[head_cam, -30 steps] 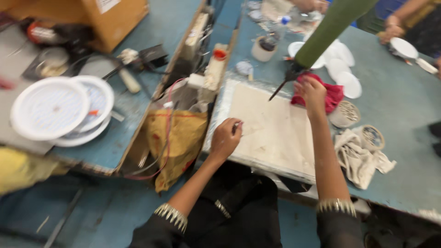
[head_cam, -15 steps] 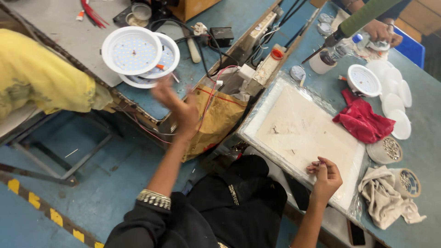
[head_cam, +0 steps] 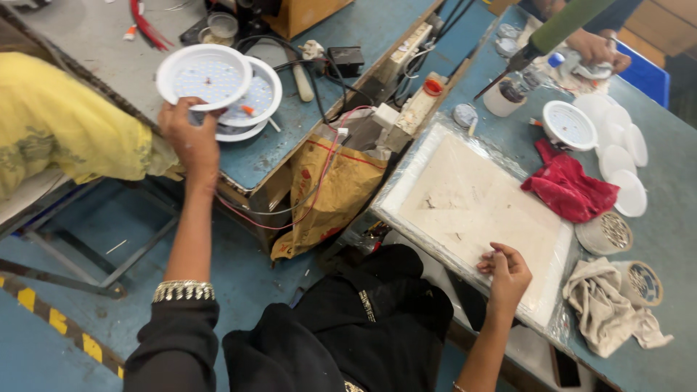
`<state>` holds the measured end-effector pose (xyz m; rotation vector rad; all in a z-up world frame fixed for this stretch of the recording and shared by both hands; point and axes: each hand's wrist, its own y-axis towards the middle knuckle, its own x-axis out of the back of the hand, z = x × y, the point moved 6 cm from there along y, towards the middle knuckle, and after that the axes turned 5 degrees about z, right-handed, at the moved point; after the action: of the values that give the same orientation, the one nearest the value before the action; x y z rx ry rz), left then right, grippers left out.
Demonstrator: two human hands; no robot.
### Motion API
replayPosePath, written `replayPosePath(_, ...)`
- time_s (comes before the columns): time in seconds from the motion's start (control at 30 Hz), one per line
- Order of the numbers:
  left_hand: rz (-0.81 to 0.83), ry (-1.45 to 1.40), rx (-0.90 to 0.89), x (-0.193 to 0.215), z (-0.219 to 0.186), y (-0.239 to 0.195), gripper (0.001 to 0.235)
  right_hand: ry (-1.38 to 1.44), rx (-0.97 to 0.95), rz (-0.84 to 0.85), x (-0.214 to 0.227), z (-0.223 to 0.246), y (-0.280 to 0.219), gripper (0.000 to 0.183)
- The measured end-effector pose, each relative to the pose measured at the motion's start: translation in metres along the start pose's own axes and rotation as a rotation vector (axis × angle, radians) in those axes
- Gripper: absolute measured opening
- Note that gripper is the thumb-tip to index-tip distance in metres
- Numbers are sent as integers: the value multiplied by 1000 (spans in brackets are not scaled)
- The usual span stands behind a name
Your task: The person uses a green electric screwdriver to fasten screws into a white circular LED light fixture. They repeatedly pick up screws, position them, and drive them into the fixture while seated at a workbench.
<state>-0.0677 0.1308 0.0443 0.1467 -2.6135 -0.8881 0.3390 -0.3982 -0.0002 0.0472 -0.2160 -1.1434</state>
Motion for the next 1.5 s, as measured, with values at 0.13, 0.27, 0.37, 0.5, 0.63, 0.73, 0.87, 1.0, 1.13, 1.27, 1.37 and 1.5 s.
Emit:
replayPosePath(0.13,1,-27,-129,25,-38,8,35,4,12,-6,1,2,-2,20)
replayPosePath(0.27,226,-322,-5,33,-64,-5,36,49,85,-109,-4,7,-9,18)
replayPosePath(0.37,449,-828,157,1,-77,-21,28,73,138,-137,-20,15,-19,17)
replayPosePath(0.5,723,-1013,238,-53,-93,-68,26,14,139,-92,-54,41,-35,19)
replayPosePath(0.63,1024,-953,314,-111,-125,-142,43,53,251,242,-97,86,-51,43)
replayPosePath(0.73,1213,-1175,274,-151,-181,-202,55,133,331,336,-109,106,-53,64)
replayPosePath(0.87,1472,-933,521,-191,-210,-243,72,71,212,191,-89,97,-28,56)
replayPosePath(1.0,1556,-339,295,-219,-226,-226,79,-61,-203,88,-54,62,-6,47)
replayPosePath(1.13,1464,-59,-26,-221,-248,-203,82,-195,-332,159,-43,46,11,46)
replayPosePath(1.27,1466,-23,71,-217,-248,-203,77,-317,-380,233,-44,32,16,46)
replayPosePath(1.37,1275,-126,93,-218,-242,-200,63,-251,-429,273,-48,19,11,48)
replayPosePath(1.5,991,-351,-58,-228,-243,-201,52,-12,-541,207,-53,-2,-14,44)
